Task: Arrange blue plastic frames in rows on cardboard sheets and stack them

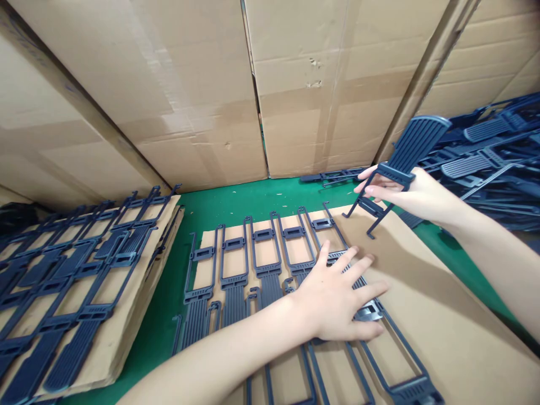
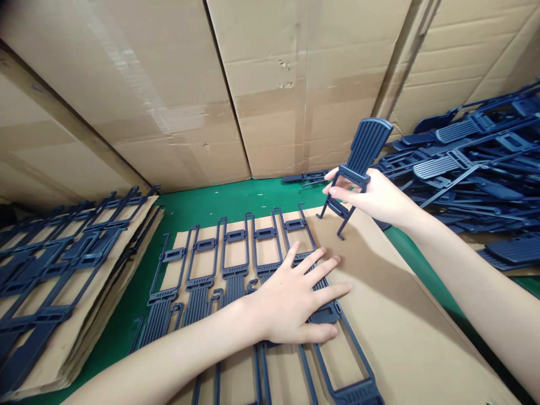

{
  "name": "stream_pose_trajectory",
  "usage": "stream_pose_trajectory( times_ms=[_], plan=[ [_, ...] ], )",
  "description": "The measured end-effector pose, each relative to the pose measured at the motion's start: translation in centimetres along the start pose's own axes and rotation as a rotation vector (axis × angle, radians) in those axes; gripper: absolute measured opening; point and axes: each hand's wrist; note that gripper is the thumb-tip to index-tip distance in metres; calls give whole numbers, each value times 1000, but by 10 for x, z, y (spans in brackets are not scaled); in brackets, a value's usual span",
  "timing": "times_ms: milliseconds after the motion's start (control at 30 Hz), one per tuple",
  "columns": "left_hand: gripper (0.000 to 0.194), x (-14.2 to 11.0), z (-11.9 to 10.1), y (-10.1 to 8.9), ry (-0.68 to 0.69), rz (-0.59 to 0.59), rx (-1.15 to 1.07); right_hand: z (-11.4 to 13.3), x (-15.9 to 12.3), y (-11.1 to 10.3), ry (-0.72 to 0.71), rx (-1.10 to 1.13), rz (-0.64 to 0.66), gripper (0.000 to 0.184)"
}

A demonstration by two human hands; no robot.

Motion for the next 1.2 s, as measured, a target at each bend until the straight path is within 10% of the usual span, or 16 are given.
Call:
stream_pose_trajectory(
  times_ms=[233, 433, 767, 1000, 1200],
  plan=[
    [62, 1, -1, 2, -6, -13, -1, -24, 4, -8, 157, 38, 257, 41],
    [62, 0, 0, 3, -4, -40, 33, -22, 4, -14, 41, 34, 126, 45],
    [60, 0, 0, 2, 11, -62, 38, -14, -2, -21, -194, -360, 640, 37],
    [60, 1, 1, 3, 16, -68, 33, -19, -3, -33, -153, -222, 643, 20],
    [58, 1, 1, 2, 16, -54, 24, -5, -6, -42, -162, -460, 372, 24]
  ],
)
Point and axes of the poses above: each hand's wrist, its own x-axis towards the middle knuckle, its own y-axis out of the palm, z = x × y, and after that the axes turned 12 degrees about z, right-handed
